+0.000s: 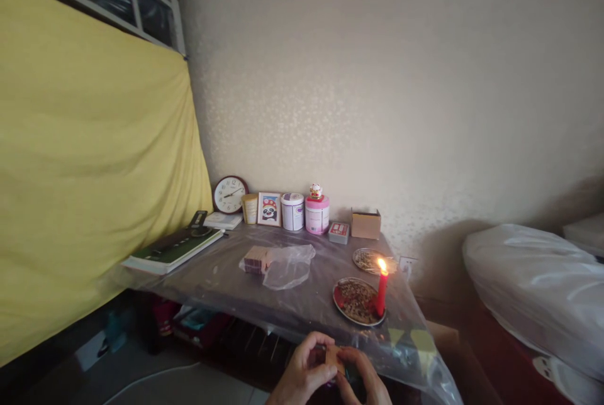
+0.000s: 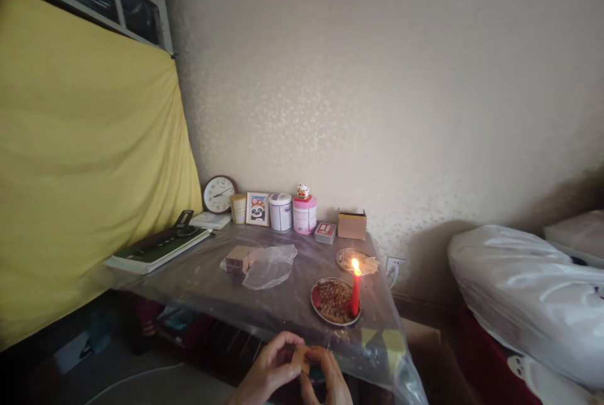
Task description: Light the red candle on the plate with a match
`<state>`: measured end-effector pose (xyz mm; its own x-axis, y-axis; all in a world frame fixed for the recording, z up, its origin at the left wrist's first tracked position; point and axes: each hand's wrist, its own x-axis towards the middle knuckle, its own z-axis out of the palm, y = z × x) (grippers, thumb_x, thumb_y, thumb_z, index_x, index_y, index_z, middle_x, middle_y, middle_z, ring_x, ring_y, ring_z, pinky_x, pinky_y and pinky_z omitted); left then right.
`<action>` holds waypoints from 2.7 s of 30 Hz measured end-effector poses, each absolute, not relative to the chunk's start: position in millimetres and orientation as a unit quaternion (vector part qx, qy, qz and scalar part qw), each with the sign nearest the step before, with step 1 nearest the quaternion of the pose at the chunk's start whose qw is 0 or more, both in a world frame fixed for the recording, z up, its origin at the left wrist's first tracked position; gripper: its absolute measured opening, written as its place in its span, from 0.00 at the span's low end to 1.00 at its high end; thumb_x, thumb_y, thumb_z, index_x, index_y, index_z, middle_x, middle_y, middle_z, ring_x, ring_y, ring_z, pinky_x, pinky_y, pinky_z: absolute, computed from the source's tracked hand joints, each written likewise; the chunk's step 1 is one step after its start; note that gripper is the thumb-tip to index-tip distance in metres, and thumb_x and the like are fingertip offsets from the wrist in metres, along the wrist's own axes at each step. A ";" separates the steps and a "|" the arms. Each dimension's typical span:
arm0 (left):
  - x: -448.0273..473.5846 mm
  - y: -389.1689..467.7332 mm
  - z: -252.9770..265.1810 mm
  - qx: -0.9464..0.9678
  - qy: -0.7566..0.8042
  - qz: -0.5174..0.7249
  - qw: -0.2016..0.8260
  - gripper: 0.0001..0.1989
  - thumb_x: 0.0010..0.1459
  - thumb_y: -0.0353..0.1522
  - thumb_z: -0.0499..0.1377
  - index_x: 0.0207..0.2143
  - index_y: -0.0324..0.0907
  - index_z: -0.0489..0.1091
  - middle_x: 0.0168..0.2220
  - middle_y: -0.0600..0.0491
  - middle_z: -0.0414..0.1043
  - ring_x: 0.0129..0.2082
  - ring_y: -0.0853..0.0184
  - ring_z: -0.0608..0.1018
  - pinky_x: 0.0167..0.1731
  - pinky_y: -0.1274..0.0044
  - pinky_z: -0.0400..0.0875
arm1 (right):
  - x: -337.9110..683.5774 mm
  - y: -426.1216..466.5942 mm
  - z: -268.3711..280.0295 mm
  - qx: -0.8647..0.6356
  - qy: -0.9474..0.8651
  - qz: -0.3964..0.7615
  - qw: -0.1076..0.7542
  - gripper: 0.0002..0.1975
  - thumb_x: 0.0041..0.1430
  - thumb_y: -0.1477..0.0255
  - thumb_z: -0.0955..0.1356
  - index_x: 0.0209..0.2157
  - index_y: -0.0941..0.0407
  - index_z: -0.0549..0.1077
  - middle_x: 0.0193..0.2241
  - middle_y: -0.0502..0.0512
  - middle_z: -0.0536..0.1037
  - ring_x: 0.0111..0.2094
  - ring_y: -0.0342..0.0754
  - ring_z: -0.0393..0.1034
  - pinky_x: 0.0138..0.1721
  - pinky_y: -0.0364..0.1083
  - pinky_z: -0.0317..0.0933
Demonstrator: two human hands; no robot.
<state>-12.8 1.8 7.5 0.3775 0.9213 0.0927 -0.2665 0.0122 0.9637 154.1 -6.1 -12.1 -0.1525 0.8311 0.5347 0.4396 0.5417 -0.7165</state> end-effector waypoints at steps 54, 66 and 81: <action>-9.3 -2.2 10.4 0.552 0.347 0.461 0.602 0.14 0.45 0.29 0.61 0.37 0.39 0.66 0.28 0.53 0.74 0.28 0.68 0.73 0.31 0.76 0.64 | 147.6 -22.2 5.5 -0.465 -0.731 0.241 0.437 0.08 0.56 0.68 0.65 0.37 0.55 0.70 0.36 0.54 0.76 0.39 0.48 0.72 0.43 0.43 0.65; -9.4 -4.6 13.2 0.558 0.350 0.457 0.597 0.13 0.45 0.29 0.60 0.37 0.39 0.67 0.27 0.55 0.72 0.27 0.70 0.72 0.30 0.77 0.64 | 148.9 -24.2 7.6 -0.450 -0.748 0.224 0.434 0.08 0.57 0.68 0.64 0.39 0.54 0.70 0.37 0.54 0.76 0.40 0.47 0.72 0.43 0.42 0.65; -8.9 -6.3 15.7 0.560 0.335 0.459 0.603 0.13 0.46 0.30 0.61 0.37 0.39 0.67 0.28 0.53 0.73 0.28 0.69 0.73 0.31 0.77 0.63 | 152.3 -20.7 1.4 -0.444 -0.772 0.176 0.419 0.08 0.57 0.69 0.64 0.39 0.54 0.70 0.37 0.54 0.75 0.40 0.46 0.72 0.43 0.42 0.66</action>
